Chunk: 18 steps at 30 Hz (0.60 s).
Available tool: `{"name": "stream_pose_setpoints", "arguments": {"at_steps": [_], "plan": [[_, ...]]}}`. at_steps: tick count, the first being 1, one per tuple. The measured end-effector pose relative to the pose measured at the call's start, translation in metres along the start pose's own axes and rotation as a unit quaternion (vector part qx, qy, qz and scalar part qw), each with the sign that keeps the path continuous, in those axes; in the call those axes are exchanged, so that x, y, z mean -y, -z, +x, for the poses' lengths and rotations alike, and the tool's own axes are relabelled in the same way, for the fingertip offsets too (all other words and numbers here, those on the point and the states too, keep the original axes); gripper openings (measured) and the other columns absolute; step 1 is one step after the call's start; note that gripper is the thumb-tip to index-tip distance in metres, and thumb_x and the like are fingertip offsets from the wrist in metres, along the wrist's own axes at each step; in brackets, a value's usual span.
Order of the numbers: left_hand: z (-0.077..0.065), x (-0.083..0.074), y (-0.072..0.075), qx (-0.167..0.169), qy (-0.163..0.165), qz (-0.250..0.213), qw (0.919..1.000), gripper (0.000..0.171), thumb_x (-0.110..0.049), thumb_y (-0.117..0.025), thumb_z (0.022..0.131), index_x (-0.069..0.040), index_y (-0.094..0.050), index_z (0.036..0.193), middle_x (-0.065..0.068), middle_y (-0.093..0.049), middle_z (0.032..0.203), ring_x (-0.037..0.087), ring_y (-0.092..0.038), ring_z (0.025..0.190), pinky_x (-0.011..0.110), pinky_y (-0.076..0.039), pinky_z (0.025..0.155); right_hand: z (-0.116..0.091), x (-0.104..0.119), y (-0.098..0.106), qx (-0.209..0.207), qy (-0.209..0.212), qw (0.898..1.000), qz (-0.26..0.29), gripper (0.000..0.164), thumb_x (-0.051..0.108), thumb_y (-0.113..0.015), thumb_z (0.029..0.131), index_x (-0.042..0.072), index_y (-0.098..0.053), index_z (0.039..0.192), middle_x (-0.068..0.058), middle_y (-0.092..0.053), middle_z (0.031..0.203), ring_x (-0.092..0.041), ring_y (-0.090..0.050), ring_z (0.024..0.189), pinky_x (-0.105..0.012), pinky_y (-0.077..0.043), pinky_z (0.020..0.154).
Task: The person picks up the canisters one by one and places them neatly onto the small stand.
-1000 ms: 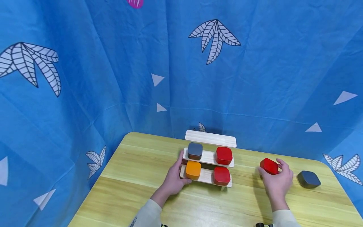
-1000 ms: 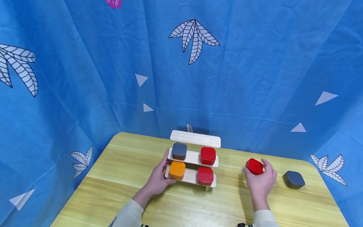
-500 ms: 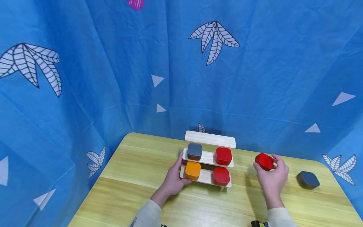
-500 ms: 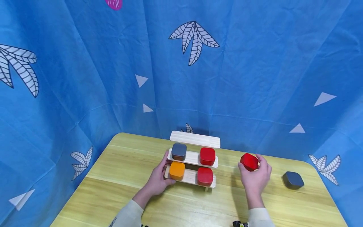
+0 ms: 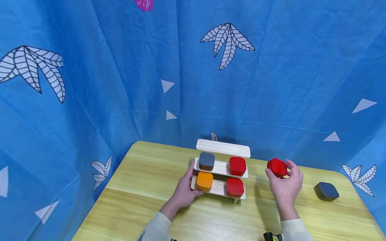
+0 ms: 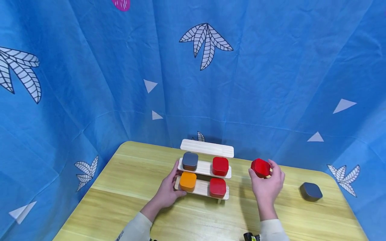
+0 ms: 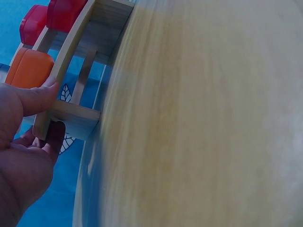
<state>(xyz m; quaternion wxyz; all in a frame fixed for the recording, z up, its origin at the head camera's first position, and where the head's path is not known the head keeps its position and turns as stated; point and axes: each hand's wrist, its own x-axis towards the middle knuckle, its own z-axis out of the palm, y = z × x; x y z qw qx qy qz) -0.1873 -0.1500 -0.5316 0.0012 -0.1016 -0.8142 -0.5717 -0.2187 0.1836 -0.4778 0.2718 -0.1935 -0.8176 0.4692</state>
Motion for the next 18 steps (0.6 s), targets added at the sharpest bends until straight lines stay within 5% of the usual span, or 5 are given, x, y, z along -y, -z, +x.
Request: {"name": "stream_pose_setpoints", "arguments": {"at_steps": [6,13,18], "plan": [[0.001,0.001,0.001,0.0,-0.006,0.002,1.0,0.129,0.01,-0.083,0.074,-0.04,-0.001,0.16,-0.001,-0.038,0.155,0.025,-0.042,0.136,0.041,-0.039,0.108,-0.001,0.006,-0.001,-0.009,0.02,1.0,0.013,0.075,0.019,-0.088,0.077,0.014,-0.052,0.143,-0.008,-0.051,0.134,-0.022,-0.046,0.108,-0.013,-0.043,0.069],[0.001,0.002,0.001,0.003,-0.019,-0.009,0.9998,0.129,0.015,-0.082,0.072,-0.031,-0.002,0.162,0.004,-0.035,0.157,0.028,-0.044,0.135,0.036,-0.046,0.101,-0.003,0.016,-0.002,-0.012,0.036,0.999,0.024,0.075,0.02,-0.089,0.076,0.013,-0.054,0.142,-0.009,-0.051,0.131,-0.021,-0.048,0.106,-0.011,-0.042,0.068],[0.002,0.004,0.0,0.002,-0.018,-0.008,0.9998,0.129,0.013,-0.082,0.072,-0.034,-0.002,0.161,0.002,-0.036,0.156,0.027,-0.043,0.135,0.036,-0.045,0.102,-0.006,0.025,-0.002,-0.01,0.038,0.999,0.033,0.075,0.02,-0.089,0.076,0.014,-0.054,0.142,-0.009,-0.052,0.13,-0.021,-0.048,0.106,-0.011,-0.043,0.069]]}}
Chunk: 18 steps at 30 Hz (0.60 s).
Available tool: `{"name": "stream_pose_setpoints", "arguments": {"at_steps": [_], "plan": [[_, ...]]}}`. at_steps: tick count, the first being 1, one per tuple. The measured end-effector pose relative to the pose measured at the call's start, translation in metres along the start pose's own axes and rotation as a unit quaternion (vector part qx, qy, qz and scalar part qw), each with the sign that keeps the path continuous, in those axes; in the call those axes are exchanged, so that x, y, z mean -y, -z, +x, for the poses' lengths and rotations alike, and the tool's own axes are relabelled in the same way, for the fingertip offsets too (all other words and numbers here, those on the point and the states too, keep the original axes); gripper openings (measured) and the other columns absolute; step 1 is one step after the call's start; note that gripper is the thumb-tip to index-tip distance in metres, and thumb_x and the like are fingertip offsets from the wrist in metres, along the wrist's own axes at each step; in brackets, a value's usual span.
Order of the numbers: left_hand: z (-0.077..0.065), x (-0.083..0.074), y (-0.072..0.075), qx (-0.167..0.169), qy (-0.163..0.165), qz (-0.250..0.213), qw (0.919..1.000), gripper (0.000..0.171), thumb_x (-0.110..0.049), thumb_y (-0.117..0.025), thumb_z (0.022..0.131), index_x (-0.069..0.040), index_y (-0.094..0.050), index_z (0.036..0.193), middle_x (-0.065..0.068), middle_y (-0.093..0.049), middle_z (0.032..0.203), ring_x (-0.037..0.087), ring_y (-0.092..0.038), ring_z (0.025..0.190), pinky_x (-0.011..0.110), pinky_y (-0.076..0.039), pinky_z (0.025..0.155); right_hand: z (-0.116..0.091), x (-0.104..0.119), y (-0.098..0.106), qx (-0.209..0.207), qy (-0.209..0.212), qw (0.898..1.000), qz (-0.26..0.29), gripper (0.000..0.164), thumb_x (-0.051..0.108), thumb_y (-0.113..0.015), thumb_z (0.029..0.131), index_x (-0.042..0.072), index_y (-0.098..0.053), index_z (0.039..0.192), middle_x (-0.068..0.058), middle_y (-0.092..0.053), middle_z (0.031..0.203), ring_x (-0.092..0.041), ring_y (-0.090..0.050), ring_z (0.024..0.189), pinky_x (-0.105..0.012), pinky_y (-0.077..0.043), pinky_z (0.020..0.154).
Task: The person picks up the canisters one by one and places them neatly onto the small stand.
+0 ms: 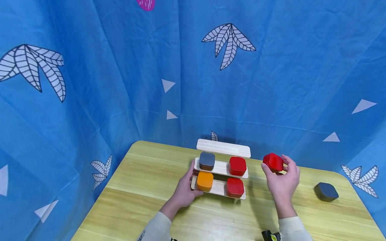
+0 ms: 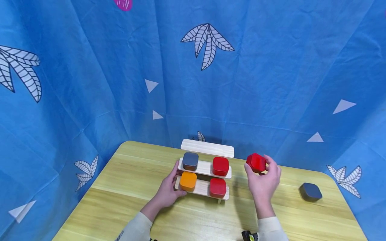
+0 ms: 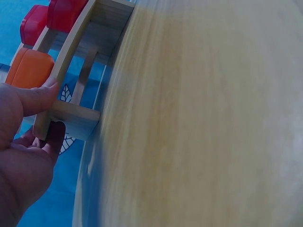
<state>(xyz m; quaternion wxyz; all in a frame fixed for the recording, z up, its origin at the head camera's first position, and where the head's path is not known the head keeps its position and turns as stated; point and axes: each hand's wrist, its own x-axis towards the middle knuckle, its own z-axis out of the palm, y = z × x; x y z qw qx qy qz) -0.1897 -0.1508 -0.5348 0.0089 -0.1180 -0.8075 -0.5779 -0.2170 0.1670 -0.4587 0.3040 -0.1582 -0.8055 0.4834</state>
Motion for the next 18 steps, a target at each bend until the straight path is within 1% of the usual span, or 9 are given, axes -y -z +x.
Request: {"name": "stream_pose_setpoints", "arguments": {"at_steps": [7,13,18], "plan": [[0.0,0.002,0.0,0.0,0.002,0.004,1.0,0.128,0.012,-0.082,0.073,-0.036,-0.002,0.161,0.002,-0.035,0.156,0.027,-0.044,0.134,0.038,-0.044,0.104,-0.001,0.006,0.0,-0.004,0.006,1.0,0.008,0.074,0.019,-0.089,0.076,0.014,-0.054,0.141,-0.007,-0.052,0.13,-0.018,-0.049,0.104,-0.011,-0.044,0.071],[0.0,-0.001,0.0,-0.001,0.003,0.009,1.0,0.129,0.012,-0.082,0.073,-0.036,-0.002,0.161,0.002,-0.033,0.158,0.026,-0.043,0.136,0.039,-0.041,0.106,-0.002,0.011,-0.002,-0.003,0.023,1.0,0.021,0.073,0.018,-0.089,0.075,0.013,-0.055,0.14,-0.007,-0.053,0.131,-0.017,-0.05,0.103,-0.01,-0.045,0.071],[-0.001,-0.003,0.0,-0.003,0.008,0.009,0.9999,0.129,0.012,-0.082,0.073,-0.038,-0.002,0.161,0.0,-0.032,0.158,0.026,-0.041,0.137,0.04,-0.039,0.108,-0.003,0.016,-0.003,0.003,0.034,0.999,0.022,0.075,0.018,-0.09,0.074,0.012,-0.054,0.141,-0.007,-0.053,0.131,-0.019,-0.051,0.105,-0.014,-0.048,0.072]]}}
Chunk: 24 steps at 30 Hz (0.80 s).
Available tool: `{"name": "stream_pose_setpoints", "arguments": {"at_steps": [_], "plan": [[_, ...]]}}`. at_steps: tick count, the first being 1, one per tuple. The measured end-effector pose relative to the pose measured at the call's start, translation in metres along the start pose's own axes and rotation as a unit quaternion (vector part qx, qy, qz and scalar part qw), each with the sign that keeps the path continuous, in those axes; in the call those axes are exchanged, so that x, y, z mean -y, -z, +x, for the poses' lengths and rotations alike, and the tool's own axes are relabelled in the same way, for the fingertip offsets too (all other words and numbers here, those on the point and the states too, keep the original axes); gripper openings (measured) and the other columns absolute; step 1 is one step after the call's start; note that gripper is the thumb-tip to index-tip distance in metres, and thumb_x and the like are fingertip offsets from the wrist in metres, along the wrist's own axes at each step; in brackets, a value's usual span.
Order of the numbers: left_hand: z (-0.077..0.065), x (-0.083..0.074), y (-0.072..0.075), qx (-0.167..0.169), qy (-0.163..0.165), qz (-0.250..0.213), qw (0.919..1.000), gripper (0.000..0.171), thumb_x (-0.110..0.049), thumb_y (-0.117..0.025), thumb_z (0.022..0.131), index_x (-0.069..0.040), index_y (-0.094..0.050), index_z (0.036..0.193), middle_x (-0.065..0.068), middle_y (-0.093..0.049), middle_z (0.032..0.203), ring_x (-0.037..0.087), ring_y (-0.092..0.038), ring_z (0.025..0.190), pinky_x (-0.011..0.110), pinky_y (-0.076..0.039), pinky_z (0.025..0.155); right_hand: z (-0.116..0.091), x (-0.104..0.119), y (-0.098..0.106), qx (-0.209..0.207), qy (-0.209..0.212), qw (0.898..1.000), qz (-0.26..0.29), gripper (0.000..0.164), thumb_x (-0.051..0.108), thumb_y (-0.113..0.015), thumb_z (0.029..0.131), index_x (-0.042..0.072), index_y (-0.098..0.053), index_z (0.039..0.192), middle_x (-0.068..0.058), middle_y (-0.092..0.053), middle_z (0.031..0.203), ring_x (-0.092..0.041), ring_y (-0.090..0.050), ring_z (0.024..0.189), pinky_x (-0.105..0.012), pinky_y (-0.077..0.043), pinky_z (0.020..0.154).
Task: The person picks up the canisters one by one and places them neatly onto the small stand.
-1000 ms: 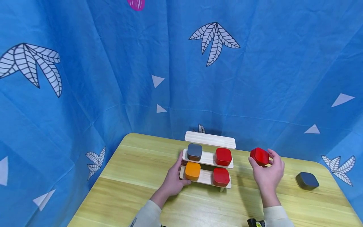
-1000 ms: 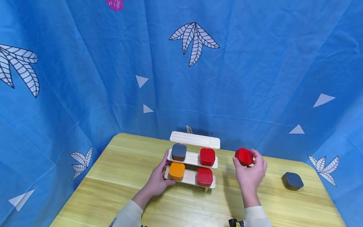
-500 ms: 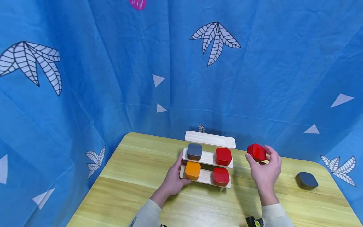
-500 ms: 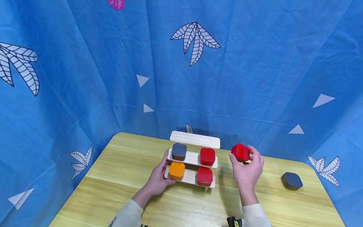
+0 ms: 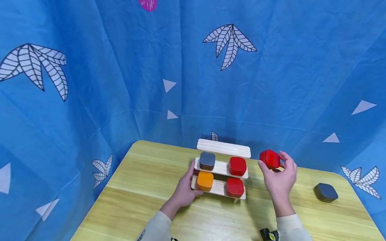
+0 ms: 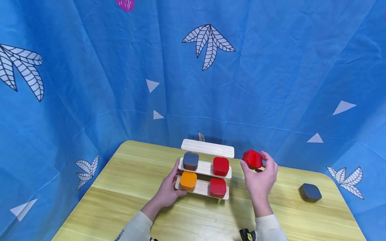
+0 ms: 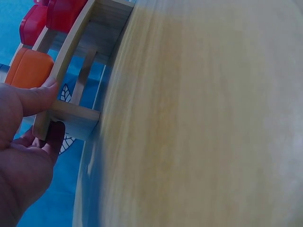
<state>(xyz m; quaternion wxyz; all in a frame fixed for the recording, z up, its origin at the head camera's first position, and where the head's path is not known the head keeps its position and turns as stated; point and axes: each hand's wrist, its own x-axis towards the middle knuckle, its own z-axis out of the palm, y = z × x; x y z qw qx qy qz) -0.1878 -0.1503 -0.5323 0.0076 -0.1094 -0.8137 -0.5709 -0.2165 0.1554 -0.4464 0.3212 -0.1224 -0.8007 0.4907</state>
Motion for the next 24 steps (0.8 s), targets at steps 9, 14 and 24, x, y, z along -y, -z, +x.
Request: {"name": "stream_pose_setpoints", "arguments": {"at_steps": [9,14,24], "plan": [[0.001,0.001,0.0,0.001,-0.01,-0.015,0.9998,0.129,0.014,-0.081,0.073,-0.035,-0.003,0.161,0.002,-0.037,0.155,0.028,-0.043,0.135,0.039,-0.044,0.103,0.001,0.011,-0.003,0.012,0.001,1.0,0.004,0.077,0.018,-0.09,0.075,0.013,-0.053,0.142,-0.007,-0.052,0.133,-0.022,-0.052,0.109,-0.02,-0.05,0.076],[0.001,0.001,0.0,0.001,-0.011,-0.012,0.9999,0.128,0.013,-0.082,0.073,-0.035,-0.003,0.161,0.001,-0.036,0.156,0.027,-0.044,0.135,0.038,-0.044,0.104,0.0,0.013,-0.006,0.017,0.023,1.0,0.01,0.077,0.017,-0.09,0.074,0.012,-0.054,0.141,-0.008,-0.052,0.133,-0.023,-0.052,0.108,-0.018,-0.048,0.076],[0.001,0.001,0.0,0.002,-0.006,-0.009,0.9999,0.127,0.014,-0.081,0.073,-0.034,-0.003,0.161,0.004,-0.034,0.157,0.029,-0.043,0.135,0.038,-0.045,0.102,-0.002,0.017,-0.011,0.035,0.036,0.999,0.014,0.077,0.015,-0.09,0.073,0.011,-0.053,0.141,-0.009,-0.052,0.132,-0.025,-0.052,0.109,-0.026,-0.05,0.077]]}}
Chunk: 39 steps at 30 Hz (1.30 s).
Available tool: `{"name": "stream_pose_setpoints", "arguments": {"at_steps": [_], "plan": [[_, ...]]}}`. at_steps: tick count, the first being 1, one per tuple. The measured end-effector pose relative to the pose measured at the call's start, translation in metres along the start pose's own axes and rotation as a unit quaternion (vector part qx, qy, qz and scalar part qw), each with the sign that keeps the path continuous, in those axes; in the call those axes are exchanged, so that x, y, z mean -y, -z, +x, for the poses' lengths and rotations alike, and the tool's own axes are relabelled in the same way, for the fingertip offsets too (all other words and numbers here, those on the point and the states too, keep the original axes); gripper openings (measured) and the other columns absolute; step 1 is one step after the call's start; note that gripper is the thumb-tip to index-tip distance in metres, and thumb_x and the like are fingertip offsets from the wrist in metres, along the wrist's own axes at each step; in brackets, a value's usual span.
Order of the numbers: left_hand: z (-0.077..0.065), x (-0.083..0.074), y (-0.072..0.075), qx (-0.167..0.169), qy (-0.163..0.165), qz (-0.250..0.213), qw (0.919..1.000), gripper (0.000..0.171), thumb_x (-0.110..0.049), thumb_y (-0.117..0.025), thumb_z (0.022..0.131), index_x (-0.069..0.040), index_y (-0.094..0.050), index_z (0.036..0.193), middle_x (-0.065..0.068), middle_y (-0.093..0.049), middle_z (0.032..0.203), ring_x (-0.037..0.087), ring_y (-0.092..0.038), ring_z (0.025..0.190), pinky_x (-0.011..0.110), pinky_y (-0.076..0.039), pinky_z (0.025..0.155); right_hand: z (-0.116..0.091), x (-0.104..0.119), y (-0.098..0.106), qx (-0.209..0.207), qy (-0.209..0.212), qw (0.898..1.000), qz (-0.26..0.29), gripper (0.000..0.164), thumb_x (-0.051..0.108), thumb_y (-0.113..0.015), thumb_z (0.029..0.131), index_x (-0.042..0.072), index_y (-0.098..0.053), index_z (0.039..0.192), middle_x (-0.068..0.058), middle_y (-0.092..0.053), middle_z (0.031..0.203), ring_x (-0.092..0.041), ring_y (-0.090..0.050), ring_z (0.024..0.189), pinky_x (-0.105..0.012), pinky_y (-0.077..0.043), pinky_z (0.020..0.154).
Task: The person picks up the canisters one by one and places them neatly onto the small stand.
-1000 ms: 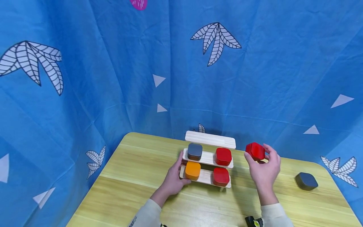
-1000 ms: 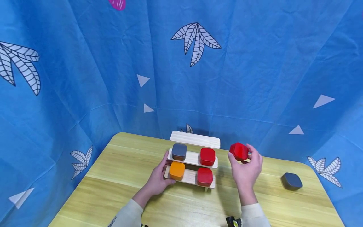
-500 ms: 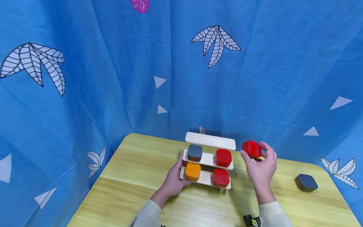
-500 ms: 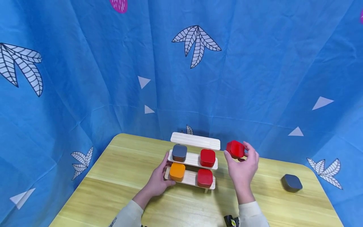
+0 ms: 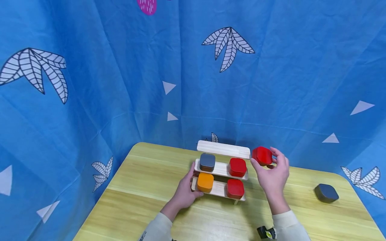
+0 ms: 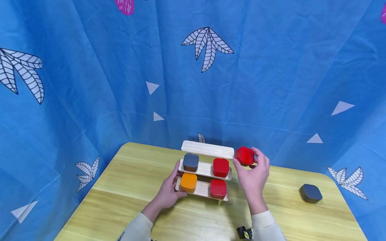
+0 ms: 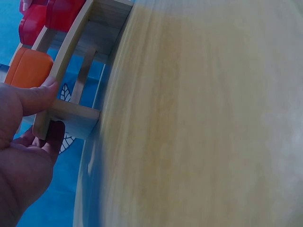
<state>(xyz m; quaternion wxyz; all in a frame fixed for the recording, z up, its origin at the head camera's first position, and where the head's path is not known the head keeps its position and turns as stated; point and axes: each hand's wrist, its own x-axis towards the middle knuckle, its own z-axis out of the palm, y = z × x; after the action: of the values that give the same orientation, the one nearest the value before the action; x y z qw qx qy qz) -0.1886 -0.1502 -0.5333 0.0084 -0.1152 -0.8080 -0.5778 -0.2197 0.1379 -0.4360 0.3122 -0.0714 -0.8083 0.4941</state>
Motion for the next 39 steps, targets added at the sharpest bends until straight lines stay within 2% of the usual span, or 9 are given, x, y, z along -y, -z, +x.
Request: {"name": "stream_pose_setpoints", "arguments": {"at_steps": [6,14,20,25,32,39], "plan": [[0.0,0.0,-0.001,-0.001,0.004,-0.002,1.0,0.128,0.015,-0.081,0.073,-0.035,-0.003,0.161,0.004,-0.035,0.157,0.028,-0.044,0.134,0.038,-0.045,0.102,-0.001,0.003,-0.006,0.003,0.014,1.0,0.003,0.078,0.015,-0.091,0.072,0.012,-0.053,0.141,-0.009,-0.052,0.133,-0.023,-0.052,0.108,-0.039,-0.052,0.079],[0.0,-0.001,-0.001,0.0,0.006,-0.008,0.9999,0.128,0.015,-0.08,0.073,-0.036,-0.003,0.161,0.004,-0.035,0.157,0.029,-0.045,0.134,0.037,-0.047,0.1,-0.001,0.01,-0.011,0.012,0.026,1.0,0.014,0.077,0.015,-0.091,0.072,0.012,-0.054,0.14,-0.007,-0.053,0.132,-0.021,-0.052,0.105,-0.026,-0.049,0.075],[0.0,0.0,0.0,0.001,0.002,-0.007,1.0,0.128,0.016,-0.08,0.073,-0.035,-0.002,0.161,0.003,-0.034,0.158,0.029,-0.043,0.135,0.037,-0.046,0.101,-0.001,0.014,-0.015,0.026,0.017,0.999,0.016,0.078,0.015,-0.091,0.072,0.014,-0.053,0.14,-0.007,-0.052,0.132,-0.02,-0.051,0.106,-0.034,-0.049,0.077],[0.0,-0.001,0.0,0.002,0.002,-0.008,1.0,0.128,0.016,-0.08,0.073,-0.036,-0.003,0.161,0.002,-0.033,0.158,0.028,-0.041,0.137,0.037,-0.046,0.101,-0.002,0.019,-0.019,0.03,0.025,0.999,0.02,0.077,0.015,-0.091,0.071,0.014,-0.055,0.139,-0.007,-0.053,0.13,-0.02,-0.051,0.105,-0.038,-0.049,0.077],[-0.001,-0.001,0.0,0.002,0.003,-0.009,1.0,0.128,0.016,-0.08,0.074,-0.036,-0.003,0.161,0.003,-0.035,0.157,0.029,-0.044,0.135,0.036,-0.048,0.099,-0.004,0.023,-0.024,0.035,0.025,0.999,0.029,0.075,0.013,-0.091,0.071,0.012,-0.055,0.138,-0.008,-0.054,0.129,-0.022,-0.051,0.103,-0.044,-0.05,0.077],[-0.001,-0.001,0.001,0.004,0.002,-0.02,0.9998,0.128,0.018,-0.079,0.073,-0.036,-0.002,0.161,0.004,-0.038,0.155,0.028,-0.043,0.135,0.032,-0.05,0.095,-0.005,0.026,-0.032,0.045,0.039,0.998,0.021,0.075,0.014,-0.092,0.071,0.011,-0.056,0.137,-0.008,-0.054,0.128,-0.023,-0.052,0.102,-0.038,-0.05,0.075]]}}
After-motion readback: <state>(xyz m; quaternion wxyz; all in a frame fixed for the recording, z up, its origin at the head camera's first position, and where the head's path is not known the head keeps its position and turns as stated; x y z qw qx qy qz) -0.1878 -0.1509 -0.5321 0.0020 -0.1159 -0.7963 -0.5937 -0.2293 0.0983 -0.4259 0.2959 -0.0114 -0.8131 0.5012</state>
